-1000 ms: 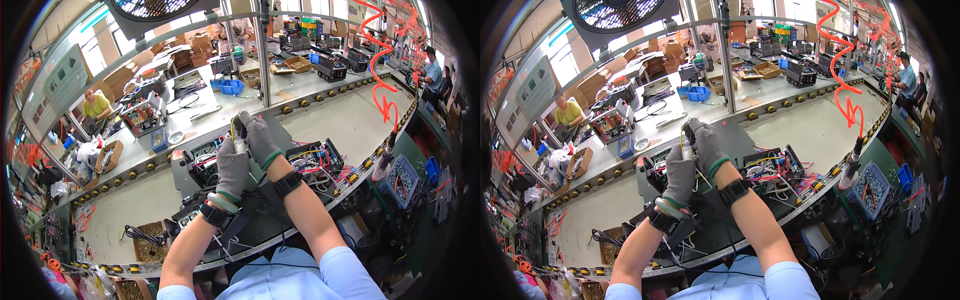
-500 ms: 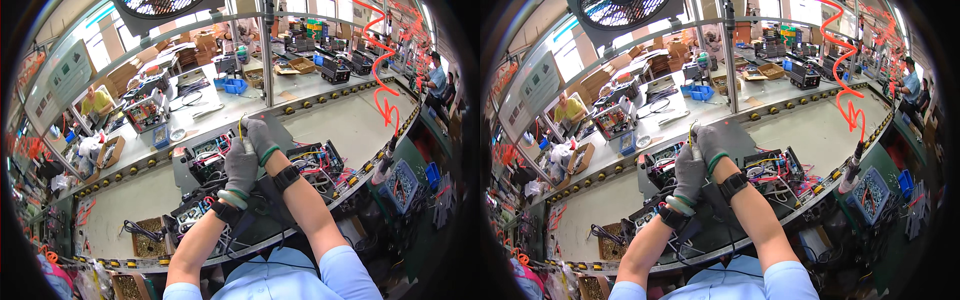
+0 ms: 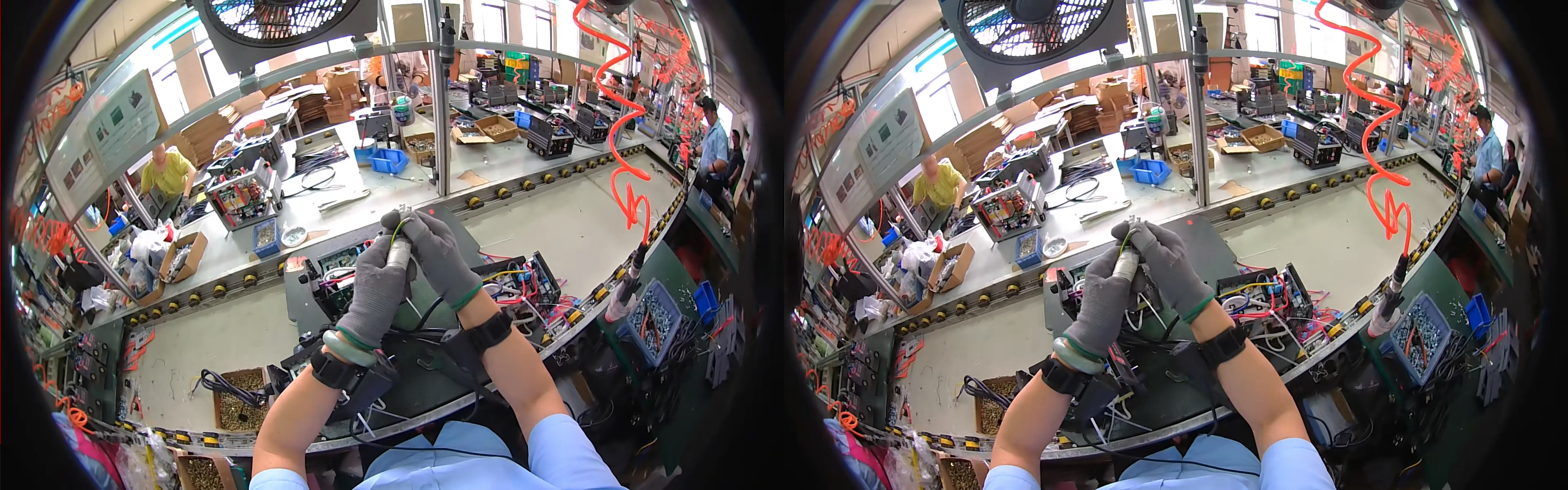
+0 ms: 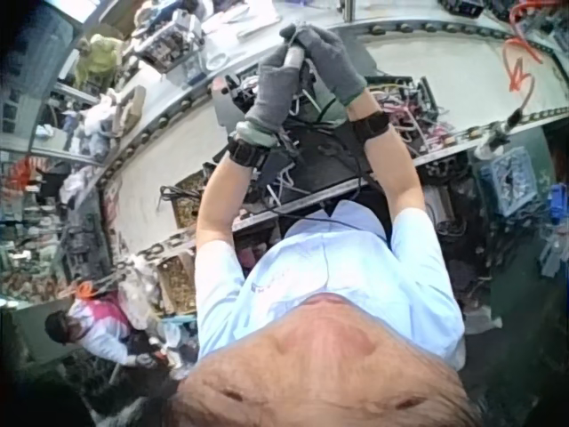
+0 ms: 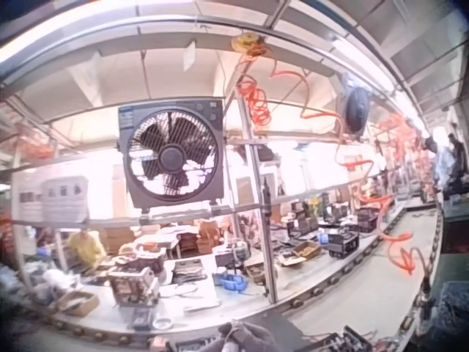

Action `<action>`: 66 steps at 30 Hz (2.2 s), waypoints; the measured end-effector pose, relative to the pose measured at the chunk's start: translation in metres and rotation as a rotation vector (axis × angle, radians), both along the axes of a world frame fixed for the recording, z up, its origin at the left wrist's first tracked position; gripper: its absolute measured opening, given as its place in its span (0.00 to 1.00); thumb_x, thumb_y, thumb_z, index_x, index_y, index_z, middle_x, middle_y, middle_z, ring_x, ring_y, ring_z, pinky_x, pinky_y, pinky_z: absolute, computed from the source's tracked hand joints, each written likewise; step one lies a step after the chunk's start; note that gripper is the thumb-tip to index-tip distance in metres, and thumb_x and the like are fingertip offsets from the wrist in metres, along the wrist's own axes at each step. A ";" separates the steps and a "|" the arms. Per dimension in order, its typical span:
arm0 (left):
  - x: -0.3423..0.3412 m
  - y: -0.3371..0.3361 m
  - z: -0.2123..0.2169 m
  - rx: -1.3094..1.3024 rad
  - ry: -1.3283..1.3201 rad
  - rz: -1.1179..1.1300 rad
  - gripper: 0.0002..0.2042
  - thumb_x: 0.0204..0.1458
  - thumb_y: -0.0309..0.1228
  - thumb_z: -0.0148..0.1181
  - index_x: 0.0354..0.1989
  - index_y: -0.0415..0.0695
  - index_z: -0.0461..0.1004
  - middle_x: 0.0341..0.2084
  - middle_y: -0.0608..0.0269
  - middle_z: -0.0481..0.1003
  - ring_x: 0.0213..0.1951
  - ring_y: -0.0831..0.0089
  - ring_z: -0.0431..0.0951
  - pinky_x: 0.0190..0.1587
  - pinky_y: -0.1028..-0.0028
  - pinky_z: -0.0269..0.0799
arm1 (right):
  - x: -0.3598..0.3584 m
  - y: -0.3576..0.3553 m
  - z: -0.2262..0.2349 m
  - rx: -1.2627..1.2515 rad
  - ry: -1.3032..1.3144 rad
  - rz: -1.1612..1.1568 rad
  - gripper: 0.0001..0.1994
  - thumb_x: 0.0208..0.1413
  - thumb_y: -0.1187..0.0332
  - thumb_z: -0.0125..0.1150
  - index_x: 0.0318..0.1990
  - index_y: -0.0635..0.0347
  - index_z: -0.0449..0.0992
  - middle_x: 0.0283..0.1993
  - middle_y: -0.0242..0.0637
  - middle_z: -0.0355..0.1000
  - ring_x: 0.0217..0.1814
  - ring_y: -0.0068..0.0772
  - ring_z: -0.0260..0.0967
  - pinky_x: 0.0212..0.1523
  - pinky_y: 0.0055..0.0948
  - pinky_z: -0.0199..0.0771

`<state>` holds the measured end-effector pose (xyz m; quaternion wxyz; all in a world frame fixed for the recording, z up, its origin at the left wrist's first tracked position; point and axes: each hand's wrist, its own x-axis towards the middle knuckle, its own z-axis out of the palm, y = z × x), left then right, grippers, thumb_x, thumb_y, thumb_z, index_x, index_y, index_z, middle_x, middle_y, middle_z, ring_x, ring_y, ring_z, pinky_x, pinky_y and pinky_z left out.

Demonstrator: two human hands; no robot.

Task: Assembling, wiring, and securing components within electrical units on a production line.

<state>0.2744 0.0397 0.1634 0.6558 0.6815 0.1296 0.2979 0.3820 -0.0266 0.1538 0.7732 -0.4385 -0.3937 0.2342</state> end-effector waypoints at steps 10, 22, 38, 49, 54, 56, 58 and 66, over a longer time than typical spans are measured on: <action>0.016 -0.004 -0.020 0.877 -0.151 0.512 0.06 0.58 0.33 0.58 0.31 0.45 0.74 0.16 0.52 0.73 0.20 0.52 0.76 0.22 0.60 0.69 | -0.001 0.001 0.001 -0.089 -0.297 -0.438 0.09 0.62 0.69 0.57 0.34 0.66 0.79 0.28 0.26 0.71 0.29 0.15 0.64 0.30 0.22 0.67; 0.010 -0.007 -0.021 0.457 -0.098 0.239 0.05 0.58 0.28 0.56 0.38 0.41 0.77 0.22 0.53 0.76 0.21 0.63 0.78 0.25 0.68 0.70 | -0.002 -0.028 0.018 -0.124 0.112 -0.050 0.13 0.63 0.64 0.56 0.45 0.65 0.79 0.35 0.27 0.73 0.36 0.14 0.68 0.41 0.18 0.69; 0.012 -0.002 -0.028 1.274 -0.199 0.364 0.09 0.48 0.27 0.60 0.39 0.46 0.76 0.19 0.59 0.72 0.20 0.61 0.75 0.23 0.64 0.68 | 0.004 -0.042 0.004 -0.150 -0.025 -0.434 0.04 0.57 0.72 0.59 0.33 0.63 0.78 0.29 0.25 0.71 0.33 0.13 0.64 0.34 0.20 0.68; 0.012 0.002 0.005 0.605 0.150 -0.084 0.05 0.56 0.23 0.55 0.35 0.39 0.77 0.18 0.64 0.73 0.19 0.76 0.70 0.24 0.74 0.65 | 0.023 -0.031 -0.018 0.063 0.206 -0.076 0.08 0.61 0.71 0.60 0.42 0.66 0.78 0.37 0.27 0.76 0.40 0.17 0.71 0.41 0.21 0.72; 0.013 -0.007 0.060 0.491 0.232 -0.280 0.06 0.60 0.26 0.53 0.35 0.39 0.75 0.25 0.72 0.72 0.28 0.84 0.69 0.31 0.79 0.66 | 0.017 -0.039 0.006 -0.045 -0.365 -0.586 0.12 0.54 0.64 0.67 0.33 0.66 0.78 0.26 0.47 0.74 0.27 0.32 0.73 0.33 0.33 0.73; 0.002 0.033 0.058 0.613 0.240 -0.238 0.06 0.60 0.25 0.52 0.36 0.37 0.75 0.25 0.72 0.72 0.30 0.84 0.68 0.33 0.77 0.65 | 0.008 -0.023 0.009 -0.038 -0.418 -0.557 0.11 0.54 0.64 0.67 0.34 0.65 0.78 0.25 0.47 0.73 0.27 0.35 0.73 0.32 0.34 0.73; -0.014 0.040 0.076 0.673 0.245 -0.253 0.07 0.59 0.25 0.51 0.37 0.36 0.75 0.24 0.69 0.71 0.29 0.84 0.67 0.32 0.76 0.66 | 0.001 -0.007 0.009 0.012 -0.526 -0.541 0.09 0.53 0.65 0.66 0.35 0.62 0.78 0.26 0.48 0.72 0.27 0.39 0.73 0.32 0.36 0.73; -0.125 0.151 0.116 0.702 0.441 -0.314 0.14 0.65 0.34 0.52 0.52 0.39 0.75 0.35 0.71 0.74 0.37 0.84 0.70 0.41 0.80 0.68 | -0.067 0.097 0.041 0.210 -1.225 -0.599 0.10 0.55 0.65 0.62 0.44 0.50 0.77 0.31 0.40 0.73 0.26 0.44 0.73 0.26 0.41 0.74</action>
